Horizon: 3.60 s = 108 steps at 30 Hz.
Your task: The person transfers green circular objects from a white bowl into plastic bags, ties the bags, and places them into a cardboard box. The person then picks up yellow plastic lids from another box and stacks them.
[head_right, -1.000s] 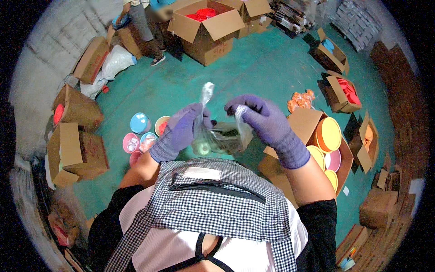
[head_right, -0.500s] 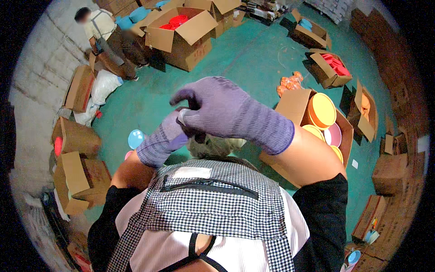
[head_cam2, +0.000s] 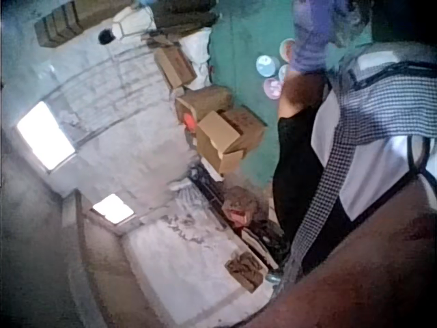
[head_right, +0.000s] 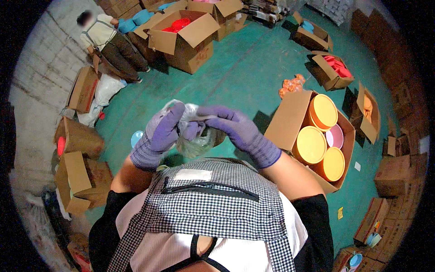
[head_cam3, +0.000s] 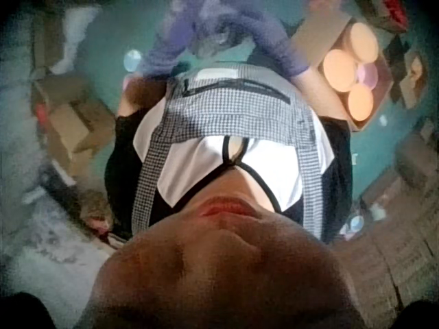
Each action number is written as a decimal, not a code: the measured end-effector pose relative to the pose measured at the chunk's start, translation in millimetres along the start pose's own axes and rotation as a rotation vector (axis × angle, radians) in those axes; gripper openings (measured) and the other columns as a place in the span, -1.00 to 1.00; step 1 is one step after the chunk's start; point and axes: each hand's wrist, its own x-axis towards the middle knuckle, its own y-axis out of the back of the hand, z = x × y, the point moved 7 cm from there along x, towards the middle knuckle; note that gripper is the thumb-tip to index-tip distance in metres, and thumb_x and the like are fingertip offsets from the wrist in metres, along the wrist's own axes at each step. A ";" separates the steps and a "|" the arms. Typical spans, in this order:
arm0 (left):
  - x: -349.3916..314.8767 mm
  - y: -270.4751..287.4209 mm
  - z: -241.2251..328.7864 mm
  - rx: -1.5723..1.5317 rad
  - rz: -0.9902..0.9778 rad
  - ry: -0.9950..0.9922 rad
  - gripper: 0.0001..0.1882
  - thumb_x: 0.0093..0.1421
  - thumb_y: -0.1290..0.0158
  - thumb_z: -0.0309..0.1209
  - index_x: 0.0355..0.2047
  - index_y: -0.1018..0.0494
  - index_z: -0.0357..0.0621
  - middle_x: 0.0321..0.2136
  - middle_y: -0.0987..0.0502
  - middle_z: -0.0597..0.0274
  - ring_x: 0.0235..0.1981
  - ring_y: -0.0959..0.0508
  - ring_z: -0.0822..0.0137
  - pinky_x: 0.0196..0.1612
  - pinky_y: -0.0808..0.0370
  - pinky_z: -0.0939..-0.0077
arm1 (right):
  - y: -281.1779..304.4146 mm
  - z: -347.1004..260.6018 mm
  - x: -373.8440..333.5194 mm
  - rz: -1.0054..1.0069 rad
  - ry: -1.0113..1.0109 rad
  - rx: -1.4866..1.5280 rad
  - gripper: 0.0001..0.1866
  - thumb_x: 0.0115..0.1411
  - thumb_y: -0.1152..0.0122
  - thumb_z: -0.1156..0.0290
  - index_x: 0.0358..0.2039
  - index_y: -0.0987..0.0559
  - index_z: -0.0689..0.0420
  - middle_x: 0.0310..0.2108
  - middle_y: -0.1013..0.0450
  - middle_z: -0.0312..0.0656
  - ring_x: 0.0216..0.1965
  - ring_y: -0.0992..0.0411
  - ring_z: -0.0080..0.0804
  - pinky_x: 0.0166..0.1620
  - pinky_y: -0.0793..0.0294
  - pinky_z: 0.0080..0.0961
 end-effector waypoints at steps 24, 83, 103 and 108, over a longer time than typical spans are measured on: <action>-31.6 -31.0 70.0 0.859 0.298 -1.073 -0.73 -0.32 -0.25 -0.39 -0.48 -0.56 -0.03 -0.52 -0.44 0.25 -0.43 -0.45 0.15 -0.30 -0.39 0.25 | -8.9 -26.4 -25.2 0.011 0.025 0.016 -0.57 0.23 -0.13 0.17 -0.03 -0.47 0.24 -0.25 -0.49 -0.23 -0.17 -0.41 -0.56 -0.05 -0.40 -0.58; 23.0 -51.4 -56.2 0.893 -0.016 -0.491 -0.59 -0.08 -0.20 -0.17 -0.25 -0.50 -0.13 -0.24 -0.50 0.10 -0.05 -0.41 0.06 0.19 -0.18 0.01 | 38.6 45.4 -8.7 0.282 -0.253 0.927 -0.72 0.34 0.11 0.21 -0.32 -0.42 0.16 -0.64 -0.26 -0.26 -0.63 -0.15 -0.46 -0.50 -0.19 -0.55; 27.3 -23.8 -93.8 -0.020 -0.023 0.308 -0.77 -0.09 -0.26 -0.40 -0.36 -0.60 -0.14 -0.38 -0.60 0.23 -0.32 -0.53 0.42 -0.19 -0.46 0.49 | 9.3 -2.9 -41.5 -0.281 0.343 -0.632 -0.72 0.12 -0.13 0.44 -0.13 -0.52 0.21 -0.08 -0.42 -0.03 -0.05 -0.42 -0.08 0.09 -0.33 -0.27; 24.9 -51.0 -23.7 0.578 -0.094 -0.305 -0.76 -0.07 -0.13 -0.47 -0.33 -0.51 -0.20 -0.37 -0.52 0.16 -0.28 -0.52 0.19 -0.16 -0.46 0.34 | 52.6 -7.8 -38.0 0.152 0.301 -0.462 -0.50 0.10 -0.18 0.46 0.08 -0.37 0.24 -0.08 -0.42 -0.01 -0.04 -0.42 -0.22 0.09 -0.35 -0.38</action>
